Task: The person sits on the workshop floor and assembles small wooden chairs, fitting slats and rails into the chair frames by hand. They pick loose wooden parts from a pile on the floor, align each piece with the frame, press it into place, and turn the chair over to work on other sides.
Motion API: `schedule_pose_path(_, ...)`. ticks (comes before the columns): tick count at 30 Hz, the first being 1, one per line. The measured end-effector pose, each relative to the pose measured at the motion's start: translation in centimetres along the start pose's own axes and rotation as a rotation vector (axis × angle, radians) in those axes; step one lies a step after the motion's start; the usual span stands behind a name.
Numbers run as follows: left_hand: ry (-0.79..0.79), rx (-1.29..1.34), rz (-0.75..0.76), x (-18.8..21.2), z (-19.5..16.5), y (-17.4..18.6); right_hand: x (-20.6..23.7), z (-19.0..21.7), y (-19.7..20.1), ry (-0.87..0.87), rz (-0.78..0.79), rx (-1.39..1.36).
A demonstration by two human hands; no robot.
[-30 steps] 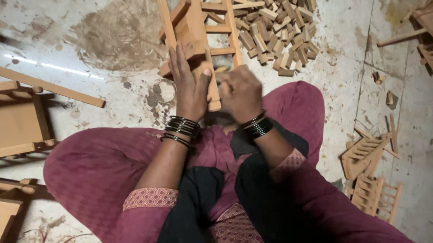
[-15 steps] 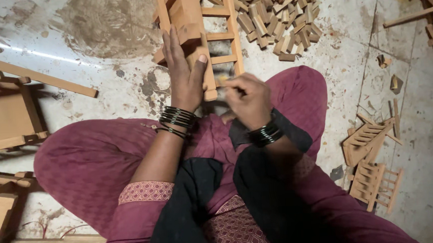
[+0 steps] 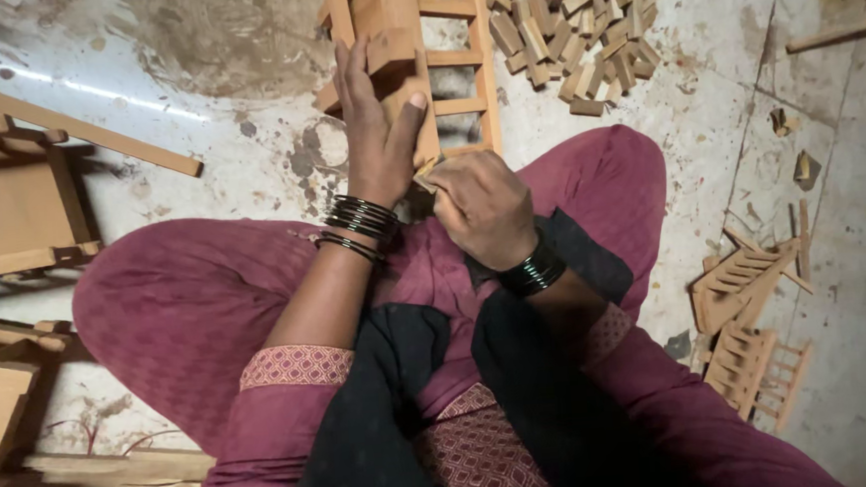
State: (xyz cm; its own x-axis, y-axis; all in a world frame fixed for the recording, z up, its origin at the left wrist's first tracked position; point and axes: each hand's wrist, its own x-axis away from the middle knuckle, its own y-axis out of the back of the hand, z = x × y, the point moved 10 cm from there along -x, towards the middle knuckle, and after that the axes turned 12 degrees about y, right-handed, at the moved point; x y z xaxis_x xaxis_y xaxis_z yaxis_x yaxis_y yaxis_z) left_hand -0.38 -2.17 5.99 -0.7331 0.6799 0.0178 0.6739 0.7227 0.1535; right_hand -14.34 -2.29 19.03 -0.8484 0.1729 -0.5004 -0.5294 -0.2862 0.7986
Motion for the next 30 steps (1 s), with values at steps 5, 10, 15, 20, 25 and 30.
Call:
schedule_pose_path(5,-0.031,0.01,-0.02,0.1,-0.2,0.1,0.1,-1.5,-0.4,-0.026,0.117,-0.096)
schedule_pose_path(10,-0.03,-0.001,-0.033,0.4,-0.4,0.2,-0.3,-3.6,1.8,-0.213,0.081,-0.188)
schedule_pose_path(15,-0.03,0.008,-0.033,0.5,-0.5,0.2,-1.9,-1.6,1.9,-0.084,0.271,0.15)
schedule_pose_path(20,-0.049,-0.016,-0.048,0.6,-0.6,0.2,-2.0,-0.5,0.8,-0.068,0.231,0.044)
schedule_pose_path(25,-0.022,-0.018,-0.045,0.6,-0.3,0.1,-1.7,-0.9,0.8,-0.071,0.11,-0.129)
schedule_pose_path(30,-0.009,-0.008,-0.036,0.7,-0.4,0.0,-1.4,-2.5,0.3,-0.123,0.201,-0.13)
